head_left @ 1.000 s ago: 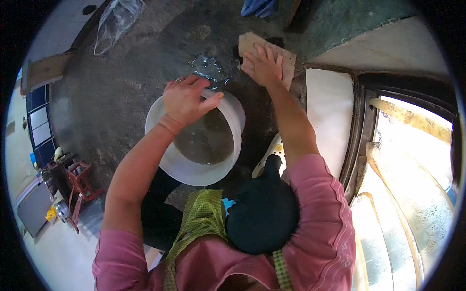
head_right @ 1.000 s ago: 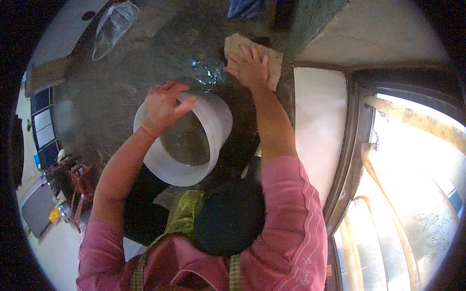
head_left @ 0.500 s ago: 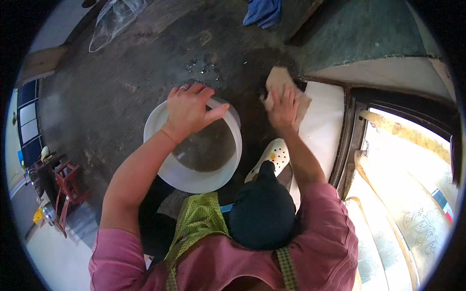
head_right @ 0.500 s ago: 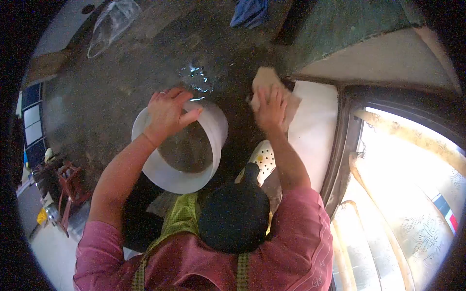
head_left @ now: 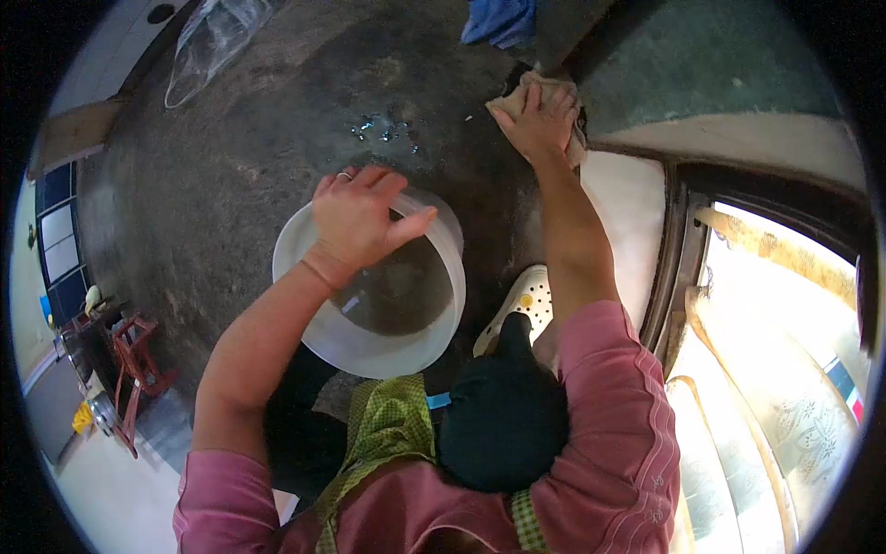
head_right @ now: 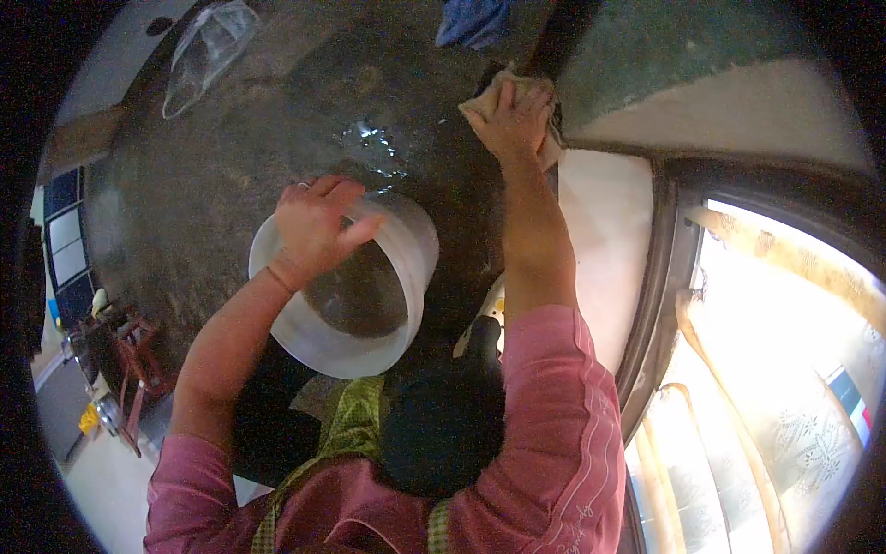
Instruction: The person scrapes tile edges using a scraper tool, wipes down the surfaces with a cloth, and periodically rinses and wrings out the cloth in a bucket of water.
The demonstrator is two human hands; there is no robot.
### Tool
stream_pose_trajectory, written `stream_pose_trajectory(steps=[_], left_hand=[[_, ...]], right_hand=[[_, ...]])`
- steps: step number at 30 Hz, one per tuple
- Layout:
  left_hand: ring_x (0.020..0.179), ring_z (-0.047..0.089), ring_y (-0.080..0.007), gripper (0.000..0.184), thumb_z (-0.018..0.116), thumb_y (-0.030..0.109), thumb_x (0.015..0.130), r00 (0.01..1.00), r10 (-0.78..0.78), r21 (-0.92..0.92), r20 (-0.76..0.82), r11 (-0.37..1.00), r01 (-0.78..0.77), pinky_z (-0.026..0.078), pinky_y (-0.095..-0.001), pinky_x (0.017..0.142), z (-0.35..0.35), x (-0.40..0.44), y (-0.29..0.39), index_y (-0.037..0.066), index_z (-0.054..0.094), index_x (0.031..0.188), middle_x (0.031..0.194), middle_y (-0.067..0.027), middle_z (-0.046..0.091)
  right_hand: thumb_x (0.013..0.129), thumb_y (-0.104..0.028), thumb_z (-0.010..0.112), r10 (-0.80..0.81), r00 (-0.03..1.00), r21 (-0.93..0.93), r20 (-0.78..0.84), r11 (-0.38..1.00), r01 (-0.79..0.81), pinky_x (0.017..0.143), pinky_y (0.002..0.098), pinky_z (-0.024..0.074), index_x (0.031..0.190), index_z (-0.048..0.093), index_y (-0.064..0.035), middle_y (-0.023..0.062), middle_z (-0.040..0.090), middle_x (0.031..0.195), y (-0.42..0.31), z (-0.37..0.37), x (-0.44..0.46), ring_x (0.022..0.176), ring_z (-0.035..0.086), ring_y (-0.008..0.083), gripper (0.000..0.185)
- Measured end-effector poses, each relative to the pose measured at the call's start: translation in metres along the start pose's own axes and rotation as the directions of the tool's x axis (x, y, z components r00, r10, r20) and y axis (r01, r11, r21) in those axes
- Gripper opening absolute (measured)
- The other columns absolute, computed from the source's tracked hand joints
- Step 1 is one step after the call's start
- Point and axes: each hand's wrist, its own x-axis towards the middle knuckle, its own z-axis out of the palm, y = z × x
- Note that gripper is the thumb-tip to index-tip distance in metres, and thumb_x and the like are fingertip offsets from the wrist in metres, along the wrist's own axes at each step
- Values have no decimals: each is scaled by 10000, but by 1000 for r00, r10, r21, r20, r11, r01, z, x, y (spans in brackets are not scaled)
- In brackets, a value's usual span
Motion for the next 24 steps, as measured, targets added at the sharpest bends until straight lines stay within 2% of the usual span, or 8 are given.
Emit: stream_pose_trajectory(steps=[4, 8, 10, 13, 15, 18, 20, 24], left_hand=[[685, 618, -254, 434, 627, 552, 684, 999, -18, -1, 33, 1000, 18, 444, -375, 661, -1, 1, 4, 128, 665, 772, 837, -47, 645], [704, 617, -250, 443, 627, 559, 680, 1000, -18, 9, -9, 1000, 18, 441, -377, 660, 4, 0, 3, 130, 667, 782, 854, -47, 645], [713, 615, -248, 448, 628, 562, 677, 999, -19, 21, -28, 1000, 19, 438, -381, 673, 3, 0, 4, 129, 665, 787, 866, -44, 640], [808, 610, -263, 399, 648, 482, 682, 998, -3, 33, 55, 999, 2, 439, -394, 689, -1, -1, 2, 123, 659, 854, 947, -42, 632], [755, 610, -261, 415, 642, 515, 675, 1000, 1, 29, 19, 1000, -1, 437, -387, 694, 2, -1, 2, 127, 657, 820, 903, -41, 629], [702, 611, -260, 437, 636, 548, 670, 1000, -5, 13, -1, 1000, 5, 435, -382, 693, -1, -2, 1, 129, 654, 788, 860, -42, 626], [701, 611, -262, 439, 635, 548, 670, 999, -24, 1, 22, 1000, 24, 435, -383, 689, -3, -3, 0, 127, 653, 790, 861, -45, 627], [692, 614, -263, 434, 631, 544, 677, 1000, -28, 3, -4, 1000, 28, 439, -396, 675, -4, -2, 1, 123, 658, 777, 852, -49, 628]], right_hand=[[878, -594, 321, -11, 999, 33, 40, 999, 10, 1059, 538, 125, 1408, 142, -30, 348, 174, 1394, 5, 1, -30, 1301, 136, 500, 795], [913, -504, 330, 16, 987, -132, 160, 991, 6, 1056, 532, 145, 1403, 144, 4, 342, 167, 1399, 2, 19, -108, 1306, 133, 489, 729], [885, -474, 414, -70, 991, -41, 116, 996, 75, 1043, 546, 153, 1371, 229, 9, 334, 214, 1377, 1, 17, -139, 1269, 220, 474, 710], [890, -489, 393, -215, 975, -60, -60, 976, 211, 1040, 549, 140, 1345, 264, 29, 333, 189, 1388, 11, 22, -114, 1272, 208, 477, 701], [893, -503, 371, -217, 971, -73, -105, 975, 210, 1045, 538, 138, 1337, 269, 36, 330, 147, 1408, 11, 31, -71, 1287, 188, 473, 706], [897, -482, 376, -58, 986, 5, -156, 998, 60, 1044, 524, 169, 1314, 294, 42, 335, 130, 1409, 0, 17, -12, 1304, 168, 461, 674], [910, -439, 363, 93, 995, 29, 21, 995, -93, 1049, 503, 190, 1338, 287, 3, 317, 137, 1418, -10, 2, 3, 1323, 148, 433, 620], [887, -254, 449, -79, 995, 108, 52, 991, 73, 1075, 500, 132, 1384, 236, -64, 225, 129, 1459, 11, -4, -40, 1349, 121, 389, 574]])
